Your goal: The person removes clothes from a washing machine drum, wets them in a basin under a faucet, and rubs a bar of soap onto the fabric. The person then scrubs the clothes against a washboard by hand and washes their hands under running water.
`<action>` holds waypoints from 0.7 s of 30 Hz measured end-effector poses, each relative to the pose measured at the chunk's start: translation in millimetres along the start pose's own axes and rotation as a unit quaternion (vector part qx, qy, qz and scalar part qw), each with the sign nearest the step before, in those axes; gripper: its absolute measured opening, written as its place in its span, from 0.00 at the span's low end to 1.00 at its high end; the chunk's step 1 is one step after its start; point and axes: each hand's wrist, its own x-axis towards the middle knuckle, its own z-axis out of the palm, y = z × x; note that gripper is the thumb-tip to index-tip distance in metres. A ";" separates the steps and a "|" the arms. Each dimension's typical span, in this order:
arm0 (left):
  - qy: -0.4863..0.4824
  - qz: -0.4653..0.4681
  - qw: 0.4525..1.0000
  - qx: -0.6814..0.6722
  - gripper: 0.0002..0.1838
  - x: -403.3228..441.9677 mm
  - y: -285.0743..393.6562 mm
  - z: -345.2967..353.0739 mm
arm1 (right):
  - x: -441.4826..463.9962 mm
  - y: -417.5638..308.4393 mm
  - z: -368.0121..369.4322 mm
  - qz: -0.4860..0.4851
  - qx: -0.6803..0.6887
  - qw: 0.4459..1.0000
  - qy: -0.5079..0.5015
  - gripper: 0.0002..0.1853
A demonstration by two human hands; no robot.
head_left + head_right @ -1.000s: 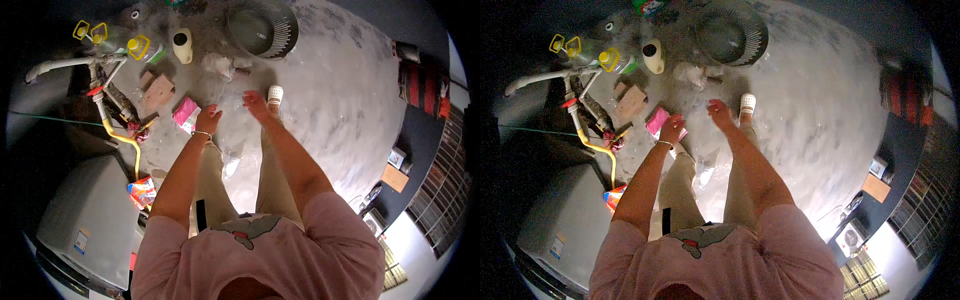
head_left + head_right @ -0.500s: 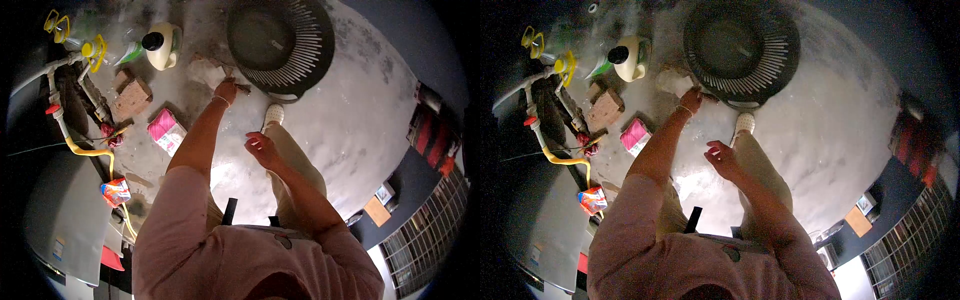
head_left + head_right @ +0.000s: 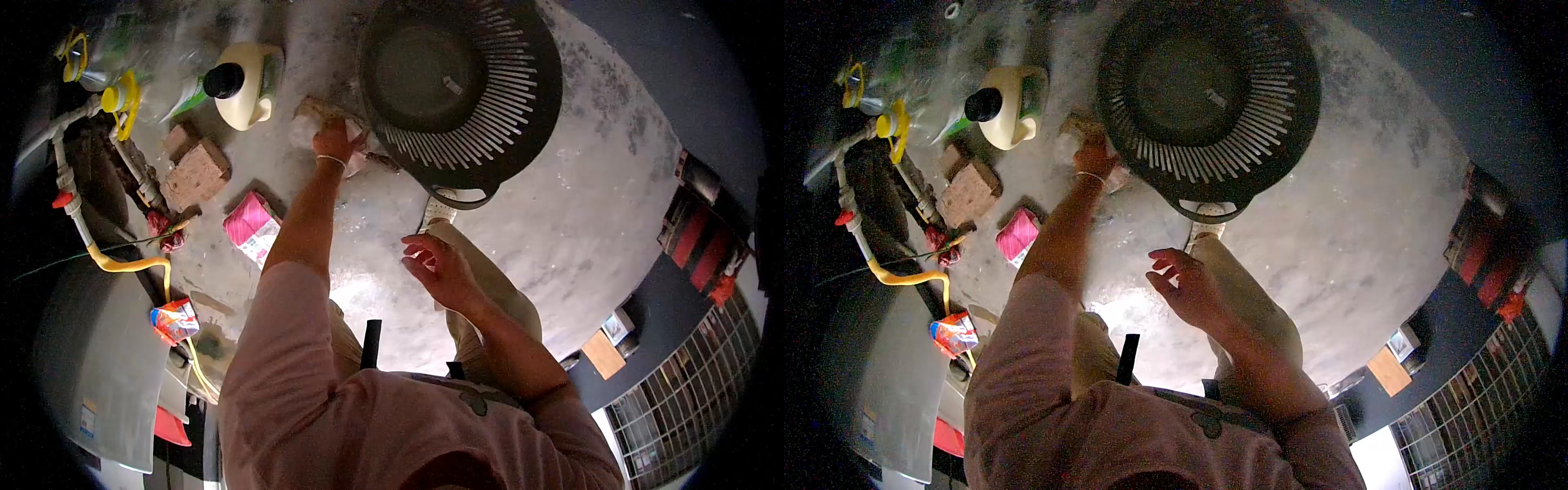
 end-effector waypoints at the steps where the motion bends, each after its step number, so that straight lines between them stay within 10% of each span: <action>1: 0.003 -0.010 0.994 -0.111 0.28 -0.4 -5.6 0.5 | 0.9 -0.6 1.6 0.002 0.001 1.000 0.007 0.16; 6: 0.046 -0.030 0.771 -0.635 0.19 -30.3 -18.6 -38.4 | 4.1 21.4 32.3 -0.019 0.014 1.000 0.009 0.14; 14: 0.015 -0.066 0.631 -0.773 0.20 -136.9 -21.6 -137.1 | -14.0 -7.7 79.2 -0.055 0.067 0.987 0.135 0.14; 17: -0.044 -0.119 0.602 -0.788 0.20 -224.9 -5.8 -215.1 | -23.3 -65.7 79.6 -0.087 0.089 0.980 0.153 0.17; 21: -0.031 -0.061 0.740 -0.669 0.30 -324.4 -3.1 -257.1 | -51.0 -146.9 107.8 -0.192 0.072 0.976 0.076 0.22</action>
